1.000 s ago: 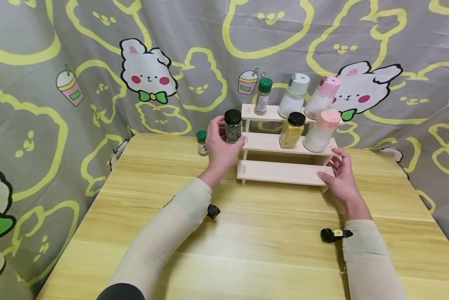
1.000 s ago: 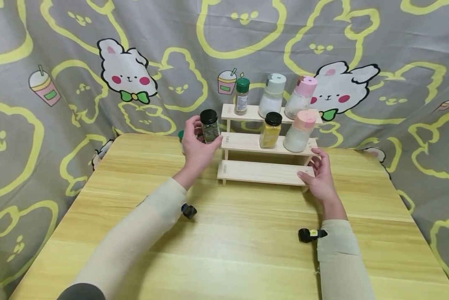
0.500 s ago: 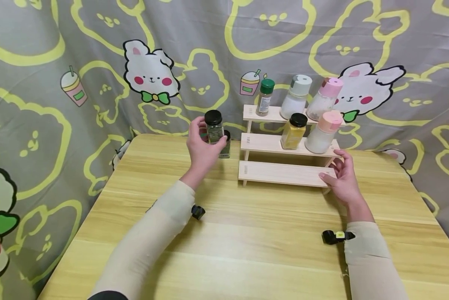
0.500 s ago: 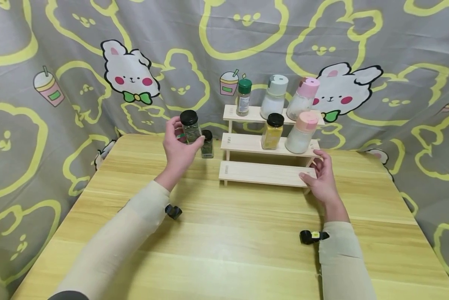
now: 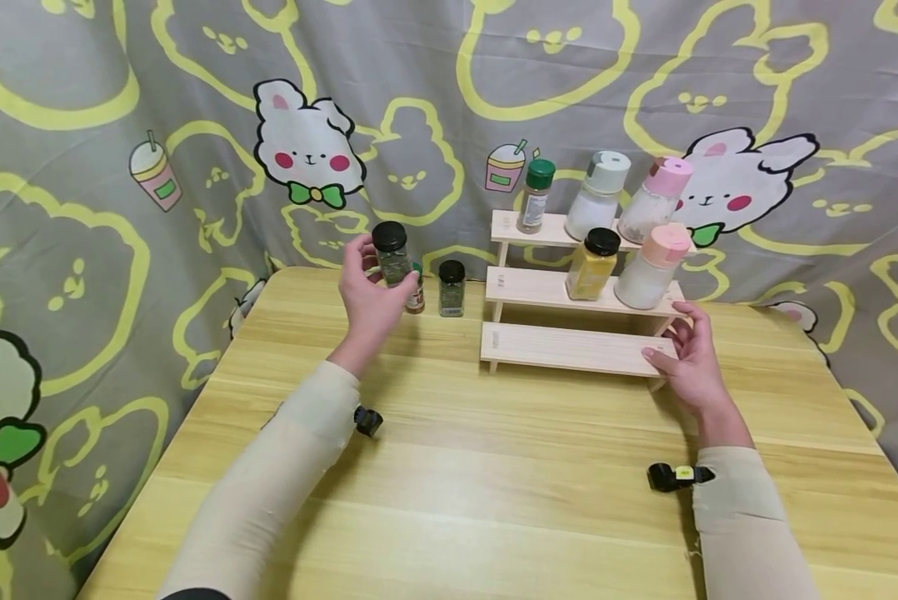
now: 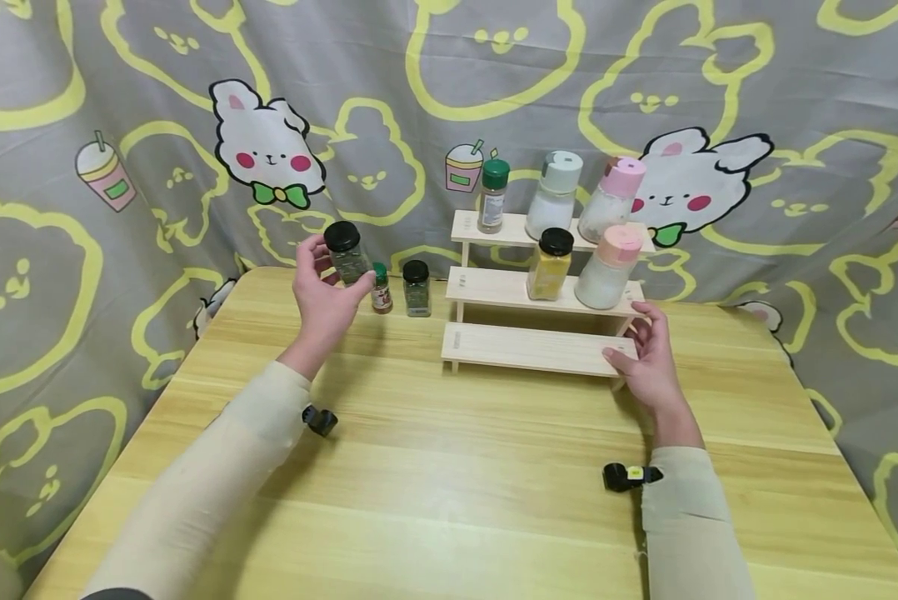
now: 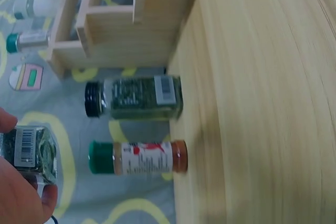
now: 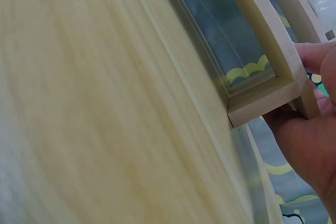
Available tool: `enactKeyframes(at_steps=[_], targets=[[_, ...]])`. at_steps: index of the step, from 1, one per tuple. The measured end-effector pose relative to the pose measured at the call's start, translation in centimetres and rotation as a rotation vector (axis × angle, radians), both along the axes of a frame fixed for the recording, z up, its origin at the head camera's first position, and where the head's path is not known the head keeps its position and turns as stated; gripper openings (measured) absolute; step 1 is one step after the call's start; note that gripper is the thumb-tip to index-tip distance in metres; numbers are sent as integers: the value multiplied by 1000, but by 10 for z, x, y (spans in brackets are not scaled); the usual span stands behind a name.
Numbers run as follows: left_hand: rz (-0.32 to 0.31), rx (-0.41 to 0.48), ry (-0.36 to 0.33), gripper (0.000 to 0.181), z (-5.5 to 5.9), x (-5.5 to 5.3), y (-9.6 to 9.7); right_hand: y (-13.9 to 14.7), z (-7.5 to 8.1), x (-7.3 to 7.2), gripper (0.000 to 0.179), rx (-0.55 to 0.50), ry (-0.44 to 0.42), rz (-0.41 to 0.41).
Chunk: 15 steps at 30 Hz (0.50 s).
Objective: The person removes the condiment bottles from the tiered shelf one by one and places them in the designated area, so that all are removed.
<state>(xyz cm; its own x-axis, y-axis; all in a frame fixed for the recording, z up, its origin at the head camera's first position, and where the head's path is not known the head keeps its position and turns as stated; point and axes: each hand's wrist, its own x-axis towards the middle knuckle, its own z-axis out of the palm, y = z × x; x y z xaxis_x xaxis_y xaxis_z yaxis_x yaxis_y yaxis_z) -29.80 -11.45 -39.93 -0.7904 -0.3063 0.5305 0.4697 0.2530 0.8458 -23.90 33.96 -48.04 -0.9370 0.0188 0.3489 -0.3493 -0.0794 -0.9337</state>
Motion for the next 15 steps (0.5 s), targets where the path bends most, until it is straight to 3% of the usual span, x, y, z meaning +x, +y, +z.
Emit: enactKeyframes(at_steps=[15], targets=[[48,-42,-77,69,-18,-10,-31,0,0,0,84,0,3,13]])
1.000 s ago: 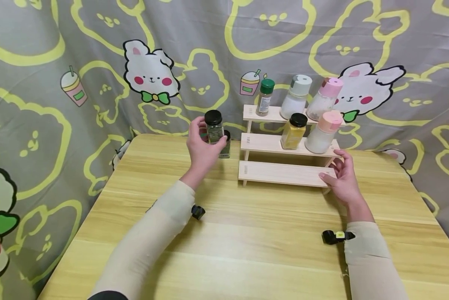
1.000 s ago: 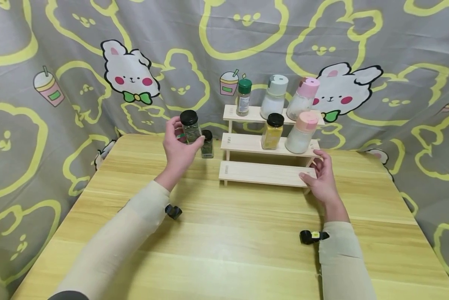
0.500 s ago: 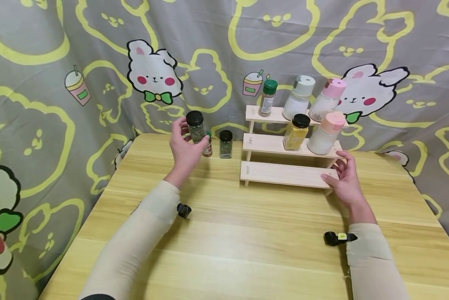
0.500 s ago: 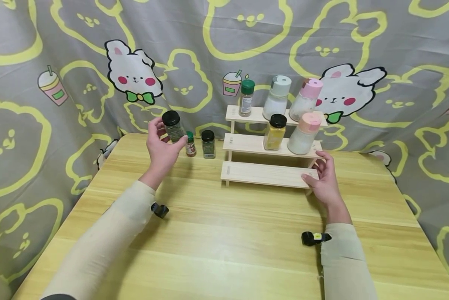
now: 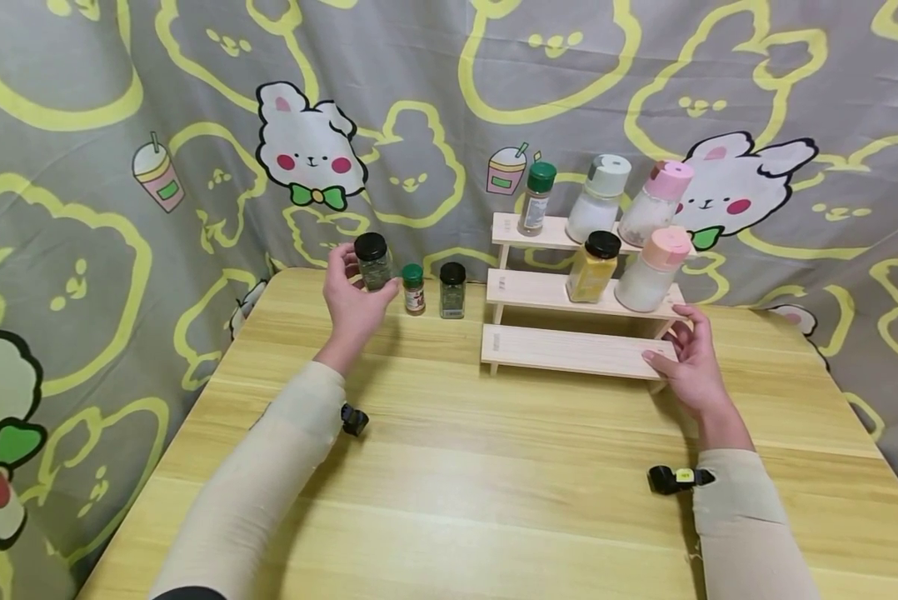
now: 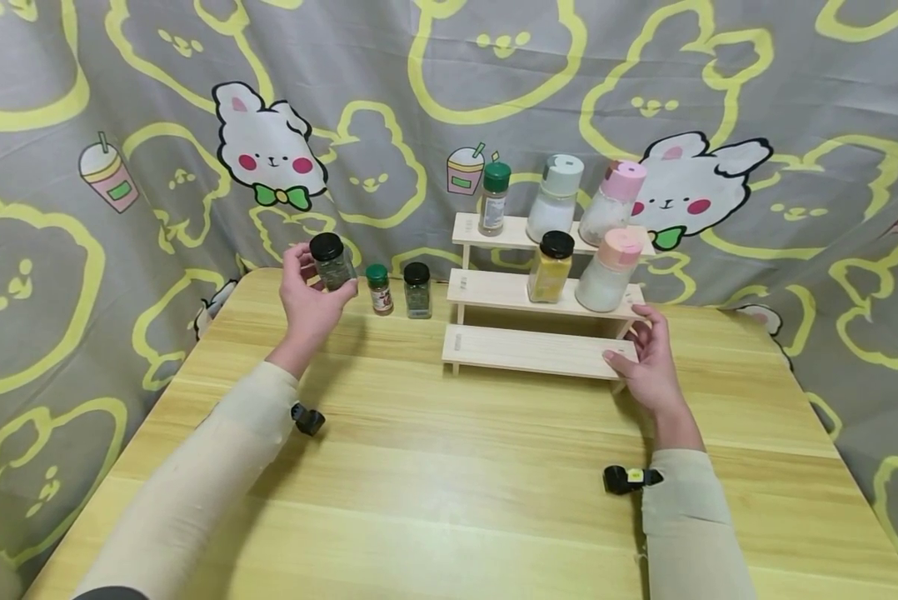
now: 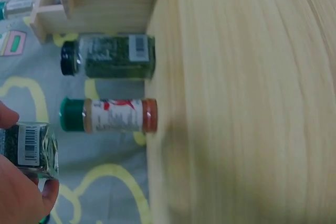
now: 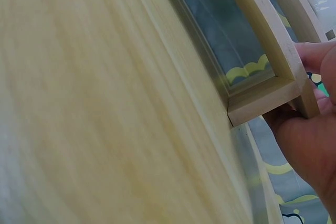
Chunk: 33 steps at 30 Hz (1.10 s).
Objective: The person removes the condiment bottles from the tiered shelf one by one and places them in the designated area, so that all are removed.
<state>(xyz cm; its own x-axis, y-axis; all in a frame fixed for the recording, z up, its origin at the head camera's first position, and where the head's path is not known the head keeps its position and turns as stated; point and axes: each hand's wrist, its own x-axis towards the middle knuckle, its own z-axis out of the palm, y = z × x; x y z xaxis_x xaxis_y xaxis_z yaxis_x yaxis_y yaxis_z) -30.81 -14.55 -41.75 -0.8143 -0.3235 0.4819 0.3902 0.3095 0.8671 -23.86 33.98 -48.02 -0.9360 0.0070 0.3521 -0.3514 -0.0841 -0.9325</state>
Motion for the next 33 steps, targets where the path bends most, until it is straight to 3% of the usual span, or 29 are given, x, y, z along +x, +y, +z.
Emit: enactKeyframes(at_steps=[15,33], targets=[[-53,-23,-60,70,-27,-21,-21,0,-1,0,85,6,-2,-9],[-84,-49,-137,67,-50,-40,-39,2,-3,-3,83,1,-3,8]])
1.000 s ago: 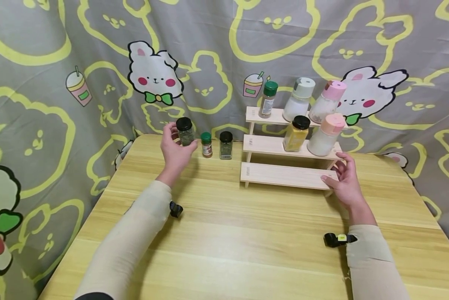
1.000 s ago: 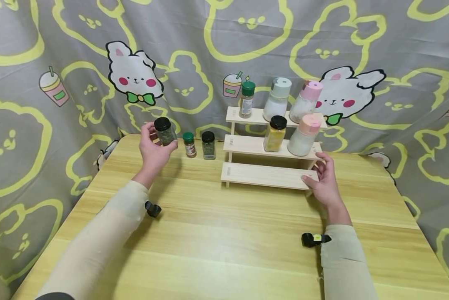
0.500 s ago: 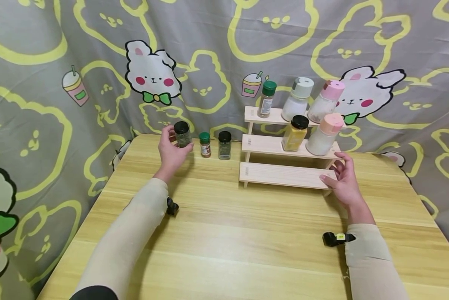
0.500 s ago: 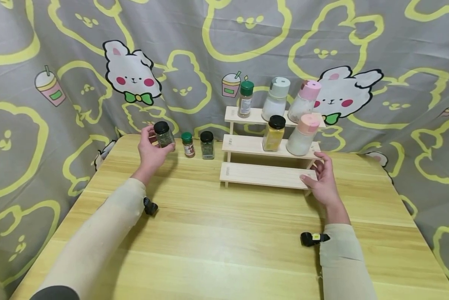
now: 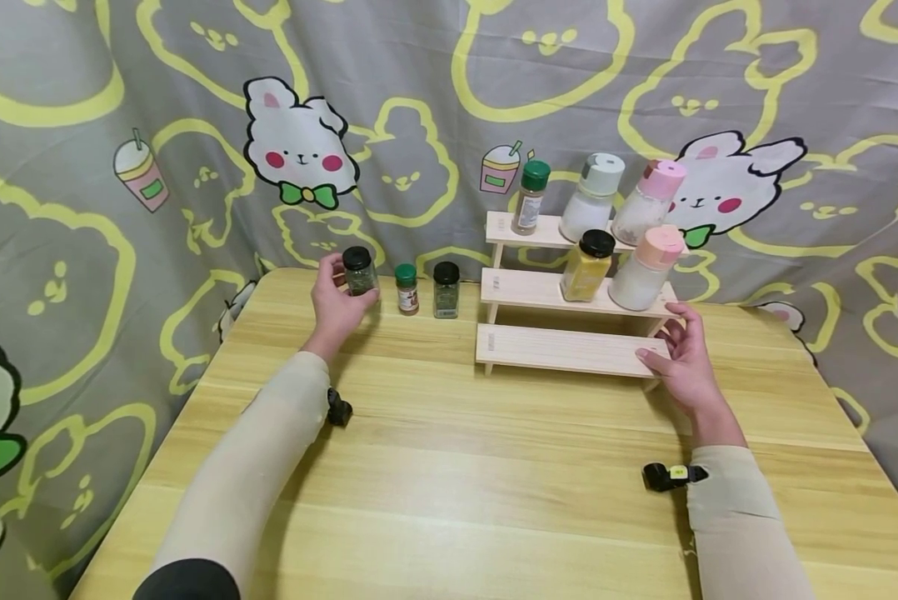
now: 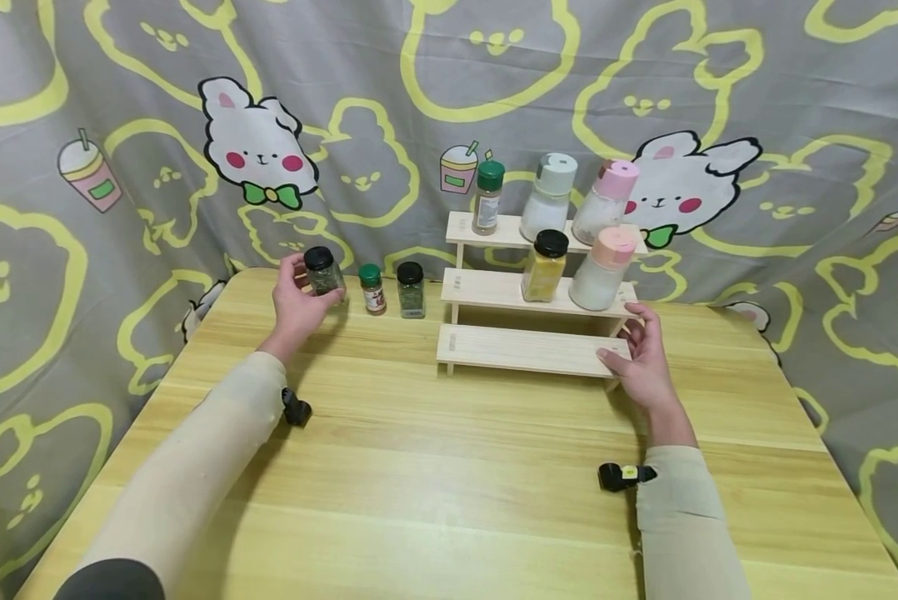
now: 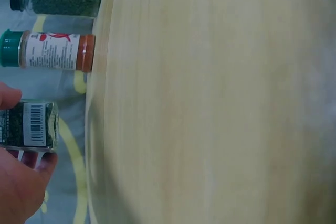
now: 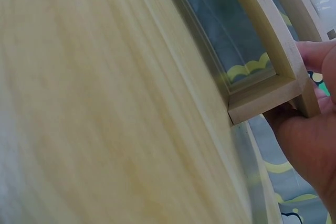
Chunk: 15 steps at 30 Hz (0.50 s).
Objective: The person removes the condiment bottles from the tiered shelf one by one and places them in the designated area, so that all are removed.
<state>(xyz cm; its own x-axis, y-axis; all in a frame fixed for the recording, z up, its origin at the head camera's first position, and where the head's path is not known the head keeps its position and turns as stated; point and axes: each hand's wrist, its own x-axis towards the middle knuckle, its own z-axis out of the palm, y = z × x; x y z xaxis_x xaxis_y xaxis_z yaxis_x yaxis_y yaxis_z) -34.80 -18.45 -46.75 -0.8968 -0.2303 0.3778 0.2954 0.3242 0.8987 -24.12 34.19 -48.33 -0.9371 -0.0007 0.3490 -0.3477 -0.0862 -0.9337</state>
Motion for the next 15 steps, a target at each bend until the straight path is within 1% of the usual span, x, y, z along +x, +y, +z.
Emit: enactKeyframes(at_steps=[3,10,15], targets=[[-12,-11,-9,68,-2,-3,-1,0,0,0,83,2,2,-3],[-37,-12,-70,72,-7,-6,-3,-1,2,1,82,15,3,-10],[-48,-20,-81,72,-10,-8,-3,-2,3,1,82,12,-4,-15]])
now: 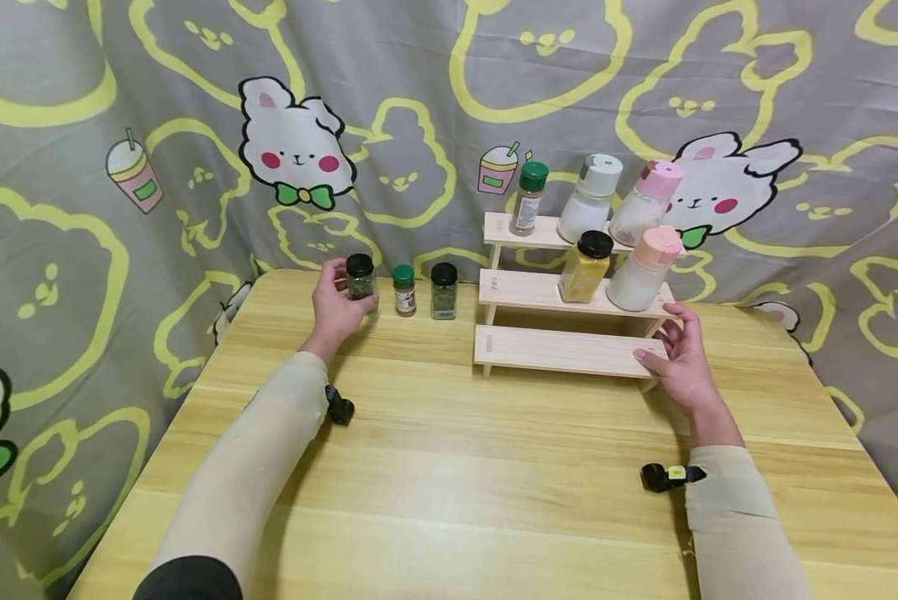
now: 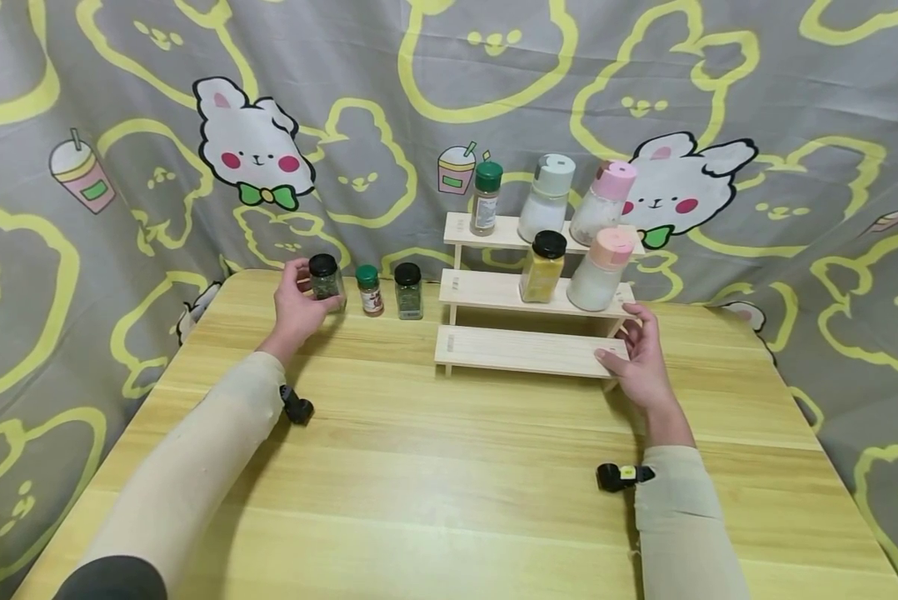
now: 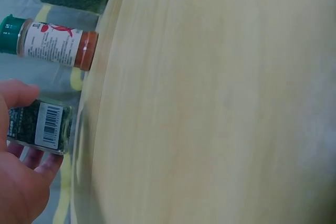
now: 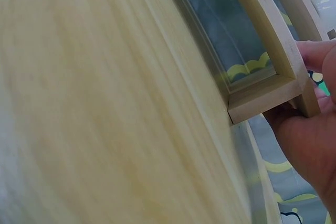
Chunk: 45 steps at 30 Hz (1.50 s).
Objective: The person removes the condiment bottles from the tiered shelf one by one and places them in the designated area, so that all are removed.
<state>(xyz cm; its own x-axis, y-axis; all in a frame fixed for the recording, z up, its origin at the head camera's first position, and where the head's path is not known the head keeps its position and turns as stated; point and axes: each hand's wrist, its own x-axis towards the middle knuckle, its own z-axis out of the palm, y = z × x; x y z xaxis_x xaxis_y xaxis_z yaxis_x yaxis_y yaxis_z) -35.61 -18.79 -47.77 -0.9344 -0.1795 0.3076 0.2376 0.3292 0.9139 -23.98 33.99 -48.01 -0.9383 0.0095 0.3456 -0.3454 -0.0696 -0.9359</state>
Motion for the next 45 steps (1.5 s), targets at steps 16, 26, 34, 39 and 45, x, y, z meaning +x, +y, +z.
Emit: enactKeyframes(at_steps=[16,26,34,39,45], targets=[[-5,-32,-44,74,0,0,-5,-2,-1,-2,84,-22,7,12],[2,31,-82,77,-3,0,-10,-3,-1,-5,85,-4,10,15],[-2,46,-84,84,-3,3,-8,-2,-2,-5,85,-15,11,17],[-10,75,-57,86,1,7,-2,-2,-1,-3,84,-26,13,12],[16,59,-40,85,4,10,2,0,-1,-1,85,-4,5,-7]])
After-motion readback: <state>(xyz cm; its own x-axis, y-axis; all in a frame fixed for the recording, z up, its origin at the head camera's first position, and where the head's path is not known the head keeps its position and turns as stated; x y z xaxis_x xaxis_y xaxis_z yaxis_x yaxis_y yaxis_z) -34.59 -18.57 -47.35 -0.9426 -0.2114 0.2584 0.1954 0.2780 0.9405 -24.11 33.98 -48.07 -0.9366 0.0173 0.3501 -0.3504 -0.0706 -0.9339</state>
